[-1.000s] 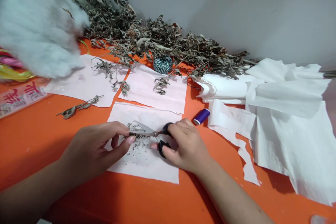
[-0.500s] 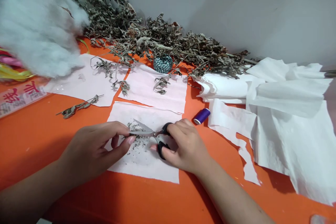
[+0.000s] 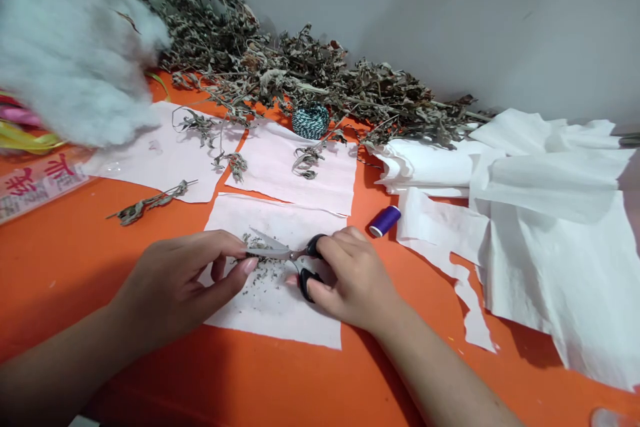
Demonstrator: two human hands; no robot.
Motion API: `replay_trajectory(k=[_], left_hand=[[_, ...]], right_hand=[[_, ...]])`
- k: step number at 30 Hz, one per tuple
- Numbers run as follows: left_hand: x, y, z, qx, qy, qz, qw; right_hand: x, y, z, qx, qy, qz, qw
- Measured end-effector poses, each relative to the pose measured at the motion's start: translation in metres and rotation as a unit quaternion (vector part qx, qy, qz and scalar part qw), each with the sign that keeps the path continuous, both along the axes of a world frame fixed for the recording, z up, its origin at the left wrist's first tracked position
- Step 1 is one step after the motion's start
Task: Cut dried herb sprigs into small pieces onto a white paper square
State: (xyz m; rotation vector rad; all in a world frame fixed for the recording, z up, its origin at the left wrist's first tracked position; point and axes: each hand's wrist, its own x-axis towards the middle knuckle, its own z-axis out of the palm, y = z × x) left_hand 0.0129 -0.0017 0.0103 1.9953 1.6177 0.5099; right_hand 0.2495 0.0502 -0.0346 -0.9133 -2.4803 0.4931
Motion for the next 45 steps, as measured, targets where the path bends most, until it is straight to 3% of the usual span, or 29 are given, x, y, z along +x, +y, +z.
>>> replay_trajectory(k=[45], left_hand=[[-0.0046, 0.0021, -0.0011, 0.039, 0.0, 0.013, 0.999]], right_hand=[[0.002, 0.0017, -0.003, 0.008, 0.009, 0.002, 1.0]])
